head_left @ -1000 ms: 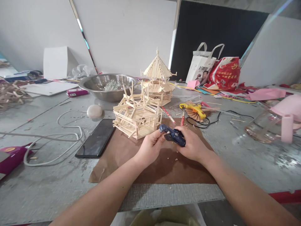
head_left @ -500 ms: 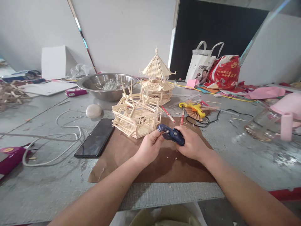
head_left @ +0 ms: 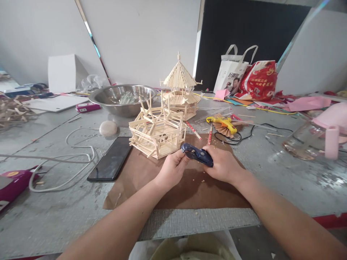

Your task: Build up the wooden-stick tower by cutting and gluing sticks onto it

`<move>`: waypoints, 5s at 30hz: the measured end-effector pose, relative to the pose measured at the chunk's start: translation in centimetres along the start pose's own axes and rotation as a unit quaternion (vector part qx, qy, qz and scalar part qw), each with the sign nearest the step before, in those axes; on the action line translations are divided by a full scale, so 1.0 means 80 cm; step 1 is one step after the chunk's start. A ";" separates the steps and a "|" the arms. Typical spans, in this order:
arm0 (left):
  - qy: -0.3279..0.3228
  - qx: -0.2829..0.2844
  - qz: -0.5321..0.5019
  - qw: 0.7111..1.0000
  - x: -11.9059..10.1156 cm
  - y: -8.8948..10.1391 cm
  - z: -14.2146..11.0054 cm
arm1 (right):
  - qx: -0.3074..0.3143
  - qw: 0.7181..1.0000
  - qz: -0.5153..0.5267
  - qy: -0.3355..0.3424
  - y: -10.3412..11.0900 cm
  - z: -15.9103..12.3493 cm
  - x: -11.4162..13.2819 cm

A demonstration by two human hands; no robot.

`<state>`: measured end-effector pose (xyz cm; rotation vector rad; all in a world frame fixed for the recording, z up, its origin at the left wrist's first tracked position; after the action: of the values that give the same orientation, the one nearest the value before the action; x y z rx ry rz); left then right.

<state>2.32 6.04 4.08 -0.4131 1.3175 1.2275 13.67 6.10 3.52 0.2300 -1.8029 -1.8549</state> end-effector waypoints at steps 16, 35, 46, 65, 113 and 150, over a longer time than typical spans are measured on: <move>0.002 0.007 0.008 1.000 0.010 -0.003 0.000 | 0.017 0.999 -0.013 -0.035 -0.005 0.001 -0.007; 0.107 0.032 -0.132 0.985 0.027 -0.010 -0.003 | -0.055 0.973 -0.062 -0.215 0.006 0.011 -0.107; 0.108 -0.018 0.007 0.994 0.028 0.001 -0.004 | -0.188 0.980 0.040 0.056 0.046 -0.002 -0.023; 0.104 -0.135 0.359 0.918 -0.068 0.135 -0.031 | -0.098 0.978 0.114 0.143 0.097 0.062 0.050; 0.172 -0.024 0.353 0.919 -0.013 0.184 0.030 | -0.046 0.976 0.192 0.097 0.054 0.164 0.056; 0.138 -0.045 0.414 0.899 -0.022 0.186 0.028 | -0.110 0.975 -0.058 0.184 0.067 0.155 0.093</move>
<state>-8.69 12.69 12.04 -0.0699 1.7679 1.9932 2.90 13.54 11.66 0.5660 -1.3489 -1.9240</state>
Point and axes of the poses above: each hand's wrist, its own z-axis towards the middle knuckle, its own y-axis out of the back of the hand, x = y × z, the point moved 9 cm from there along z, towards the middle knuckle, and after that the axes turned 13 degrees about x, right-handed, at the moved point
